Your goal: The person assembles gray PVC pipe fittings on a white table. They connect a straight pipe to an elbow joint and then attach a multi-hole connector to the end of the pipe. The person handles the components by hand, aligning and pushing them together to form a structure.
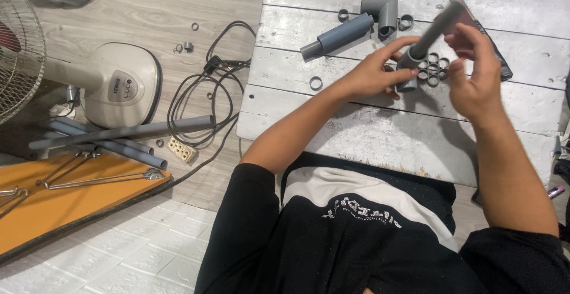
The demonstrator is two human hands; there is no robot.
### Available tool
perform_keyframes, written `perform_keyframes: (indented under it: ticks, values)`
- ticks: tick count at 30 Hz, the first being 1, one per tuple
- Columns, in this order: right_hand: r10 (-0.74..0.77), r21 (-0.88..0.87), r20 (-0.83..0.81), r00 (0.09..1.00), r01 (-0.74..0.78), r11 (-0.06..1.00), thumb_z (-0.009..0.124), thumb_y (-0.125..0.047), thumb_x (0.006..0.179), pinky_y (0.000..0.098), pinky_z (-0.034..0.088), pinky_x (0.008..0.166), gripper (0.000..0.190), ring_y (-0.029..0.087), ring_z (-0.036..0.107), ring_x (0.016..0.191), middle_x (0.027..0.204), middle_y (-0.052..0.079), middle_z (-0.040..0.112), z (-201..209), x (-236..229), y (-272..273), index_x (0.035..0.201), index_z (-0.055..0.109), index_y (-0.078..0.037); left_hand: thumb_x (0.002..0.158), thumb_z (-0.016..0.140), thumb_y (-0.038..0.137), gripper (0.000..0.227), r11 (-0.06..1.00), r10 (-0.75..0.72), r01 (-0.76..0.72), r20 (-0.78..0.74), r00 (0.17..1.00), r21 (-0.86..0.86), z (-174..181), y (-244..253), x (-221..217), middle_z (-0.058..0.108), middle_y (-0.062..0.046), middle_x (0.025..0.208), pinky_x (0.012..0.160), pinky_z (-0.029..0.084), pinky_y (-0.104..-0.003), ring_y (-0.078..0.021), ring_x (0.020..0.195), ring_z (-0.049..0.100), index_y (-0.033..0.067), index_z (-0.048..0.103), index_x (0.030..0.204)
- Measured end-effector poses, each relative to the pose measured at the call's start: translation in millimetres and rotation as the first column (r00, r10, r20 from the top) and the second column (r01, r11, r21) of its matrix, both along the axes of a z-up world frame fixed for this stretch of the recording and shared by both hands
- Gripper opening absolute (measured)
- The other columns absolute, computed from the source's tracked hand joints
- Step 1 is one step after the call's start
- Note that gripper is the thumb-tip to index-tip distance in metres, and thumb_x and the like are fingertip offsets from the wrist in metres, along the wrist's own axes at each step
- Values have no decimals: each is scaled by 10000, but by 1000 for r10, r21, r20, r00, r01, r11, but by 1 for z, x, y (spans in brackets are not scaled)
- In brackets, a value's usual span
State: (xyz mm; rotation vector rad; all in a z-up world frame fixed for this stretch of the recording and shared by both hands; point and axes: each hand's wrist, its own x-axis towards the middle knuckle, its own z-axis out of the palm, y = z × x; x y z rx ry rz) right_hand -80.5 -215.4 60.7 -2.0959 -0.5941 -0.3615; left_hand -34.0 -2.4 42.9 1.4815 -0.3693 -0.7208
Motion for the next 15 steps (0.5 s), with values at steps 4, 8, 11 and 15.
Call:
perform_keyframes:
  ticks: [4,8,11,15]
  values:
    - [-241,-413,-490,838,20,911,561,-211,972,620,279,1052,485,399,403,1279,1401,246,468,51,-4,14,1401,477,0,909,673,200,580,995,88,-88,-2,996,-48,2,1,2,601,-193,1180,682,749,-360,-288,861,745,332,406,1407]
    - [-195,-644,-397,897,-121,756,592,-577,826,531,200,1068,765,335,374,1358,1452,178,482,27,2,-2,1416,532,-94,889,661,240,579,984,173,-177,-91,981,-35,23,5,-5,578,-167,1270,790,695,-392,-282,966,738,300,424,1414]
    - [-160,-666,-403,901,-169,727,667,-544,758,533,211,1081,747,321,379,1357,1450,110,488,20,3,-8,1411,537,-204,858,686,279,593,973,223,-227,-86,971,-38,18,4,-3,555,-160,1263,758,699,-390,-288,1038,688,307,446,1400]
    - [-167,-672,-382,909,-149,725,654,-379,831,522,251,1034,607,330,442,1278,1410,92,525,15,3,-11,1398,556,-186,864,687,267,573,973,228,-230,-65,972,-27,18,4,-2,577,-145,1221,739,698,-371,-266,986,694,307,464,1390]
